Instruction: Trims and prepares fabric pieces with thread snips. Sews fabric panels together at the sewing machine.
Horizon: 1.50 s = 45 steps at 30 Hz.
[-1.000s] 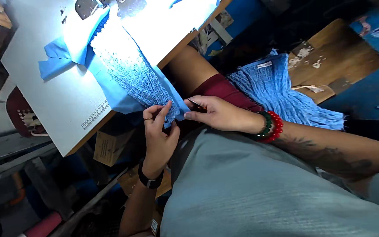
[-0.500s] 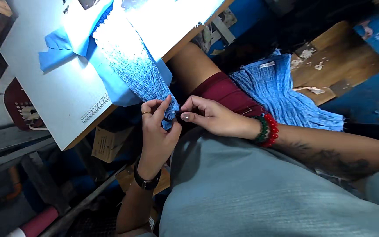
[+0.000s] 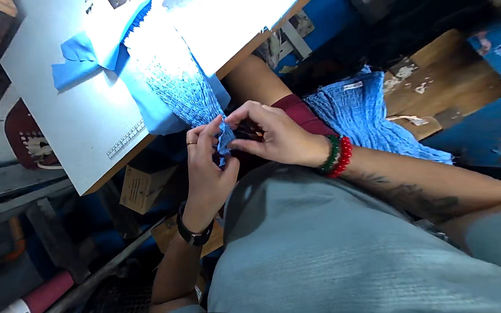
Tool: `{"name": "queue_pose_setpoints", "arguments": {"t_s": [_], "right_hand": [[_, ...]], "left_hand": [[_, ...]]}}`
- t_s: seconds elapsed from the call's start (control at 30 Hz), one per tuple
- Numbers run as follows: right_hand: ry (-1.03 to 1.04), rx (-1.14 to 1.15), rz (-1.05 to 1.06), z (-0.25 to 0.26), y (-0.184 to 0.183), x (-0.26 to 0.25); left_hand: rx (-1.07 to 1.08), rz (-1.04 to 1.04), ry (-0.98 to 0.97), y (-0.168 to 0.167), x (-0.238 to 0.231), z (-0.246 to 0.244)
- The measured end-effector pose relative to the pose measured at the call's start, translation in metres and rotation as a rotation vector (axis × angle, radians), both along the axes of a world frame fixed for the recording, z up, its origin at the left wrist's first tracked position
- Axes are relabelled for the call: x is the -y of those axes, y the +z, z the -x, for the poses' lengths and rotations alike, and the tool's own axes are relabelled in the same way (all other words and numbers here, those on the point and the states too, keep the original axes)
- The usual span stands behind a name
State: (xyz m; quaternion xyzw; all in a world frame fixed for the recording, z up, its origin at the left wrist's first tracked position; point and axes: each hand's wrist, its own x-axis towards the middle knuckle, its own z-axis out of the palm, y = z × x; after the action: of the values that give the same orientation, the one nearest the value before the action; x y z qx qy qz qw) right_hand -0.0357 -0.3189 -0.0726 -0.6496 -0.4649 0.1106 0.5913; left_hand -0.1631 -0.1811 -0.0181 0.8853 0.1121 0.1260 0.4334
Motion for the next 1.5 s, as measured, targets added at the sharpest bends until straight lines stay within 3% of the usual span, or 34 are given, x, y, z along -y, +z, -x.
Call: {"name": "queue_pose_setpoints", "arguments": {"t_s": [0.13,0.3,0.47,0.6,0.67,0.8,0.93,1.0,1.07,1.13,1.27,1.33,1.43,1.5], "right_hand": [[0.025,0.133,-0.013,-0.009,0.016,-0.008],[0.062,0.302,0.108,-0.032,0.028,0.001],[0.052,0.446,0.147,-0.059,0.028,0.006],[0.171,0.464,0.145,-0.026,0.023,0.004],[0.205,0.459,0.088,-0.009,0.017,0.000],[0.119,0.200,-0.054,-0.015,0.010,-0.004],[-0.156,-0.059,0.141,-0.039,-0.025,-0.028],[-0.111,-0.350,0.123,-0.035,-0.026,-0.040],[0.048,-0.817,0.107,-0.026,0.002,-0.041],[0.085,-1.108,0.097,-0.025,0.020,-0.050],[-0.083,-1.031,-0.023,-0.033,0.015,-0.065],[-0.151,-0.928,0.002,-0.027,0.018,-0.061],[-0.219,-0.801,0.046,-0.018,0.015,-0.055],[-0.239,-0.713,0.047,-0.014,0.012,-0.055]], "left_hand": [[0.105,-0.348,0.122,-0.019,0.005,-0.002],[0.150,-0.338,0.110,-0.021,-0.023,0.017],[0.109,-0.510,0.043,-0.004,-0.047,0.036],[-0.077,-0.705,0.026,-0.008,-0.025,0.028],[-0.014,-0.726,0.047,-0.022,-0.007,0.015],[0.260,-0.574,0.135,-0.042,-0.013,-0.004],[0.419,-0.471,0.087,-0.040,-0.018,-0.014],[0.439,-0.432,0.061,-0.040,-0.021,-0.017],[0.450,-0.440,0.057,-0.043,-0.022,-0.018],[0.432,-0.480,0.024,-0.047,-0.024,-0.017],[0.097,-0.398,-0.081,-0.022,-0.039,-0.011],[0.064,-0.313,0.057,-0.002,-0.062,-0.016],[-0.116,-0.451,0.394,0.013,-0.093,-0.043],[-0.225,-0.513,0.439,0.012,-0.104,-0.060]]}}
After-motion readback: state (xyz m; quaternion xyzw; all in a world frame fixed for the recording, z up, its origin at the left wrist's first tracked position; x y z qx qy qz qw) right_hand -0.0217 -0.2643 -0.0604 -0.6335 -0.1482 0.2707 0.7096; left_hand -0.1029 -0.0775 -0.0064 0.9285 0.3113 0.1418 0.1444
